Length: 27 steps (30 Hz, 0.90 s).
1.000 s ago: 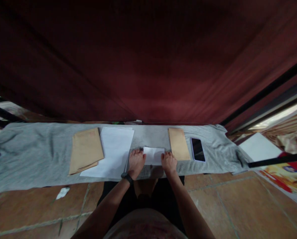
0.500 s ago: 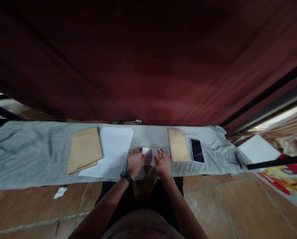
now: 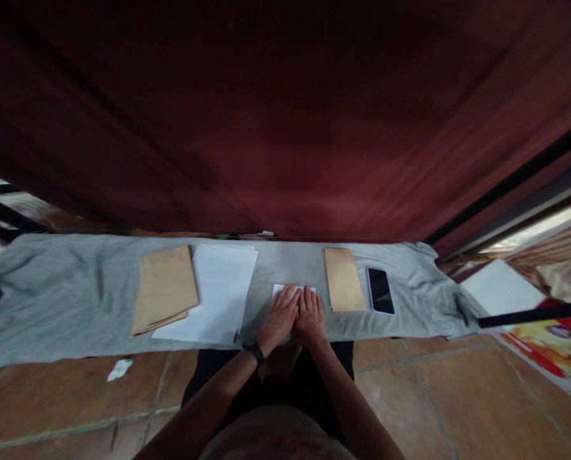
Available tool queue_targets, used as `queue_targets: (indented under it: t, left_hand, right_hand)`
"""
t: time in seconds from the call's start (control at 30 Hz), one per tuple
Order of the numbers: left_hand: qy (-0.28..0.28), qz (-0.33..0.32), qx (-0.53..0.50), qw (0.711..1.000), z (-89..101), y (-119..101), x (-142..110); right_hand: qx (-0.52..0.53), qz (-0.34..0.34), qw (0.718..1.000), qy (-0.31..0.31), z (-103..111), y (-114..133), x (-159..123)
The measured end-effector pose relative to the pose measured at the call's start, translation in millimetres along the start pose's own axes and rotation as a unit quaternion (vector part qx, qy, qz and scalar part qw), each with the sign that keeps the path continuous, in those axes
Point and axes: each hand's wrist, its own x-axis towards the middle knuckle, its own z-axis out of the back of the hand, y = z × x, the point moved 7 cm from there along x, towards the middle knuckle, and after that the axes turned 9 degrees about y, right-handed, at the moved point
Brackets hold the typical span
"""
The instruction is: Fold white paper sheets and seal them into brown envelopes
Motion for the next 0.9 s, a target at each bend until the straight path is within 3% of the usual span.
queue_targets:
  t: [0.13,0.33,0.73,0.9]
  left_hand:
    - [0.005,0.013,0.026,1.0,-12.6,2,-6]
    - [0.007,0.001,0.039,0.999,-10.5,8,-7]
    - [-0.02,0.112,0.07,0.991,-13.0,27,-20]
    - [-0.011,0.117,0.077,0.99,-14.4,28,-20]
  right_hand:
    - [-0.015,0.002,1.0,0.004,-2,-1,0]
    - [0.001,0.004,1.0,-0.008,-2,-3,-1]
    - [-0.007,-0.029,0.998,-0.062,9,-25,-14]
    - [0.011,-0.021,0.998,-0.064,19,-13,-10]
